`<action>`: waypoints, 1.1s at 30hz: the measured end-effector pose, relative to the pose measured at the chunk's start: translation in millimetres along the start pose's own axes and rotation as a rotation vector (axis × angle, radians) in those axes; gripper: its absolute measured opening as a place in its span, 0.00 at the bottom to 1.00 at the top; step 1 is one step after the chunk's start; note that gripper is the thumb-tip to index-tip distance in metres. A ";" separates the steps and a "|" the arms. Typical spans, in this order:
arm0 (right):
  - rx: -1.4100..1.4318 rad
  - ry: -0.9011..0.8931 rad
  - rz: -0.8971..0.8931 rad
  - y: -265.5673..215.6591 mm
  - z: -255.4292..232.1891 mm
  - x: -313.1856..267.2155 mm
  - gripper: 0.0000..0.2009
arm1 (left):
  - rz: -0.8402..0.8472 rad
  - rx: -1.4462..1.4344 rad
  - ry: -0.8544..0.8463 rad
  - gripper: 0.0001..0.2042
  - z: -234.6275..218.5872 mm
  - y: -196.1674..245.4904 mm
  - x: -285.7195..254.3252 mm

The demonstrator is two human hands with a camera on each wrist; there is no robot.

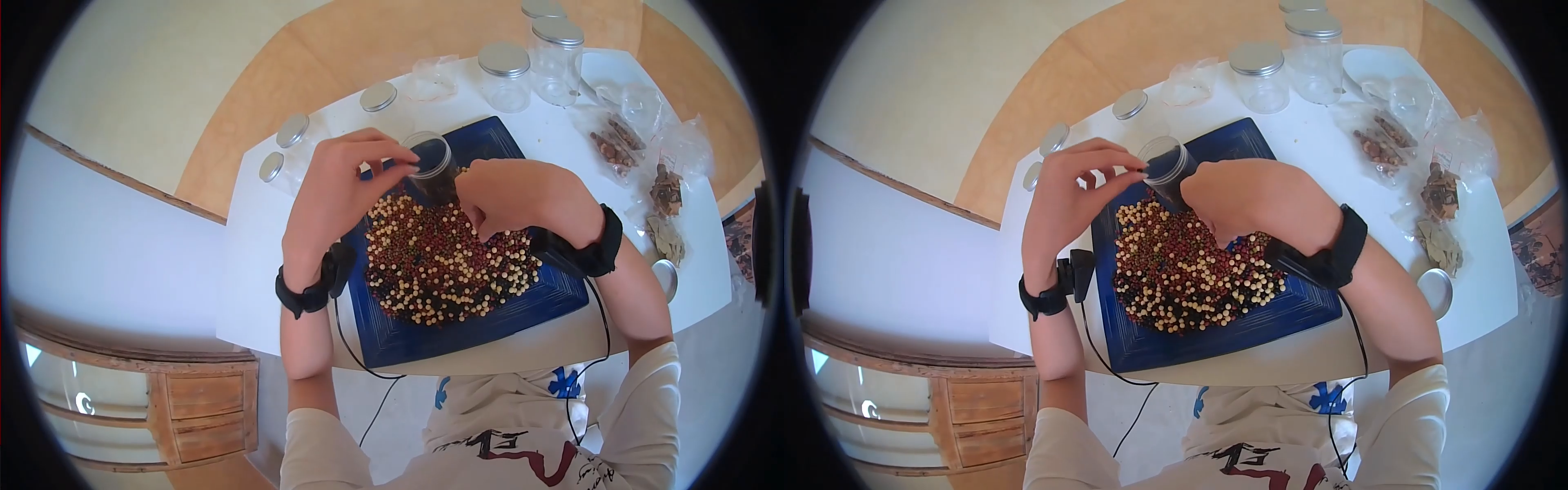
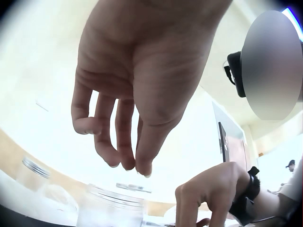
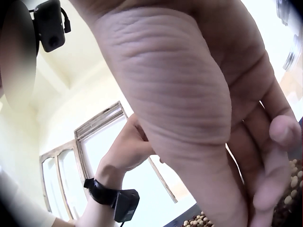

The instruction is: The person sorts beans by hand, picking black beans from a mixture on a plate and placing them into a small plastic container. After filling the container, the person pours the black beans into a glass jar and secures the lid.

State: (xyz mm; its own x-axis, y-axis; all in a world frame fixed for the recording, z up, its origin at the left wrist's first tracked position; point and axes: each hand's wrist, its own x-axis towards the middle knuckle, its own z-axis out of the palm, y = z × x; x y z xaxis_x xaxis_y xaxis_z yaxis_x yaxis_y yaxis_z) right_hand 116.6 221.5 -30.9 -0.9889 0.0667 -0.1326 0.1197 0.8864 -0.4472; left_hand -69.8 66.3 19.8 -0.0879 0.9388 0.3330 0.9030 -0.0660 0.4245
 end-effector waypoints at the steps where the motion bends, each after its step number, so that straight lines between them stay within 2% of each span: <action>1: 0.009 0.001 0.002 -0.5 -0.2 -0.2 0.09 | 0.003 0.002 0.008 0.06 1.5 -1.1 3.9; 6: 0.013 0.044 -0.033 6.2 8.8 -8.1 0.09 | -0.075 0.129 0.088 0.08 13.7 -8.8 21.2; 9: -0.009 0.127 -0.023 0.4 2.1 -13.1 0.09 | -0.056 0.122 0.084 0.10 18.0 -14.8 20.7; 11: 0.014 -0.042 0.064 -8.9 -10.6 -10.0 0.08 | -0.068 0.136 0.056 0.10 18.7 -16.3 18.5; 15: -0.012 -0.031 -0.004 -0.1 -8.8 -5.1 0.08 | -0.062 0.160 0.039 0.10 13.4 -20.3 15.5; 17: 0.098 0.157 -0.084 1.7 -11.6 -5.6 0.08 | -0.079 0.149 0.022 0.10 6.9 -15.6 10.6; 19: 0.113 0.195 -0.079 -2.9 -24.1 -8.6 0.08 | -0.105 0.144 0.010 0.10 -2.6 -12.6 4.8; 21: 0.133 0.224 -0.081 -4.9 -26.8 -4.9 0.08 | -0.162 0.108 -0.109 0.10 -10.5 -13.9 -2.2; 22: 0.124 0.391 -0.138 -3.2 -25.1 -2.8 0.07 | -0.180 0.110 -0.106 0.10 -11.6 -16.2 -6.3; 23: 0.115 0.561 -0.195 -2.6 -23.8 -0.3 0.06 | -0.189 0.121 -0.181 0.09 -13.0 -19.0 -9.0; 24: 0.117 0.554 -0.211 -3.4 -23.1 2.9 0.06 | -0.196 0.133 -0.255 0.09 -14.4 -22.0 -11.2; 25: 0.110 0.610 -0.197 -4.5 -22.0 5.9 0.06 | -0.209 0.136 -0.246 0.09 -13.6 -26.9 -14.0; 27: 0.098 0.726 -0.162 -6.9 -18.9 11.0 0.07 | -0.255 0.115 -0.529 0.10 -5.1 -41.7 -22.2; 29: 0.071 0.755 -0.135 -8.6 -14.9 15.5 0.07 | -0.276 0.138 -0.492 0.10 2.0 -35.8 -26.5; 31: 0.046 0.783 -0.100 -6.2 -9.1 20.4 0.07 | -0.449 0.422 -0.694 0.10 7.8 -28.0 -20.7; 33: 0.001 0.818 -0.080 -0.2 -4.5 25.4 0.08 | -0.464 0.422 -0.644 0.10 15.5 -31.1 -25.1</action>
State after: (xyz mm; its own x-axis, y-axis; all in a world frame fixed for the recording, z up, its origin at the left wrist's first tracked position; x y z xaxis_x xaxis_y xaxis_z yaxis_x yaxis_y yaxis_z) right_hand 91.1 225.1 -30.2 -0.7457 0.3167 0.5862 0.0461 0.9022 -0.4288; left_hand -89.2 50.0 -14.8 -0.3439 0.8564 -0.3852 0.9260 0.3773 0.0121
